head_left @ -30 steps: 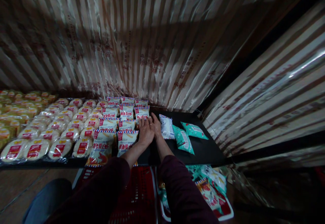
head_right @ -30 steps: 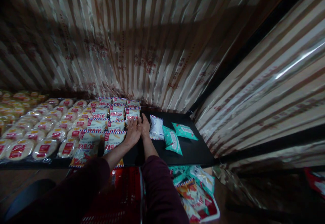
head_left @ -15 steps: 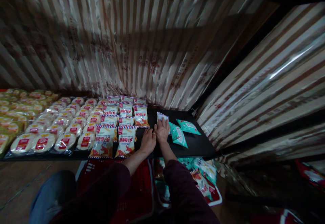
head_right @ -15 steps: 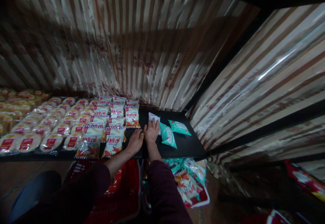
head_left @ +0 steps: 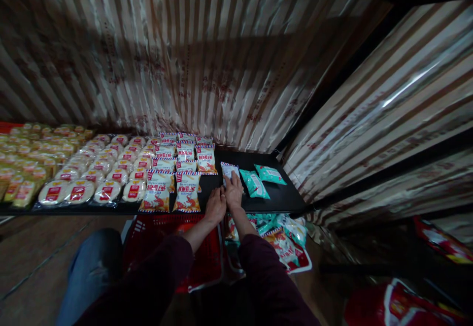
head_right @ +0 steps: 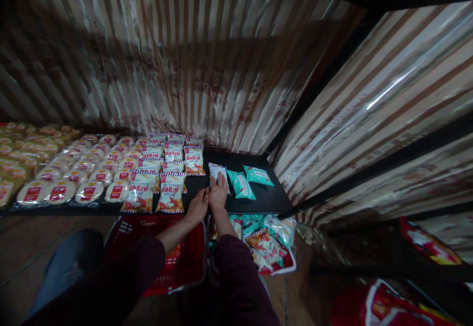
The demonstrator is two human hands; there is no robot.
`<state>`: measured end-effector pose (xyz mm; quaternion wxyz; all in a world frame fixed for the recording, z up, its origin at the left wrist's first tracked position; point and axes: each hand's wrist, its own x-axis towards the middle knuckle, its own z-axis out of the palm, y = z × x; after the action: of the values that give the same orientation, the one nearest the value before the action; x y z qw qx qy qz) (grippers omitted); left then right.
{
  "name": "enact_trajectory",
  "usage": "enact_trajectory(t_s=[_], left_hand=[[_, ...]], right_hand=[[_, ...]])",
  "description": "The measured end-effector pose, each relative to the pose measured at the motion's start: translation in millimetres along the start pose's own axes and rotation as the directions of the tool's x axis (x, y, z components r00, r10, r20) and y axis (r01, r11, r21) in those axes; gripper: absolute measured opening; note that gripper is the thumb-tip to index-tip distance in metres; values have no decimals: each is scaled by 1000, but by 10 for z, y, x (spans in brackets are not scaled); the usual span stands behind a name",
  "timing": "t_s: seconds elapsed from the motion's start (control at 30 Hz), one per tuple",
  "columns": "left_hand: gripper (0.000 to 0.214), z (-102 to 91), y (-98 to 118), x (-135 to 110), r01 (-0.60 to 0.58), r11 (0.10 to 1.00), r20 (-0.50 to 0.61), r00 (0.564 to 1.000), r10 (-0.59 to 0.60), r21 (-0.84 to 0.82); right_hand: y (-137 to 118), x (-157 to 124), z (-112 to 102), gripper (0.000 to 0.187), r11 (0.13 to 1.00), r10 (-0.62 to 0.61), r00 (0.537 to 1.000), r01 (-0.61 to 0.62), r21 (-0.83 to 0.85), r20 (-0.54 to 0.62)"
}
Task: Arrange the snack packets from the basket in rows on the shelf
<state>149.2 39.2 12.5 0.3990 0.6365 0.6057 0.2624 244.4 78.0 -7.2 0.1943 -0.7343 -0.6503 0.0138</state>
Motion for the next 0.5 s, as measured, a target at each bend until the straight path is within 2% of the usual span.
enact_trajectory(t_s=[0.27,0.5], left_hand=[[46,-38,7,-274,16,995,3,1000,-16,-95],[44,-51,-66,-397,24,979,13,1000,-22,-201]], right_hand=[[-99,-456,-163,48,999,-45,998,46,-28,49],[-194,-703,-265,48,998,-39,997,42,-53,68]])
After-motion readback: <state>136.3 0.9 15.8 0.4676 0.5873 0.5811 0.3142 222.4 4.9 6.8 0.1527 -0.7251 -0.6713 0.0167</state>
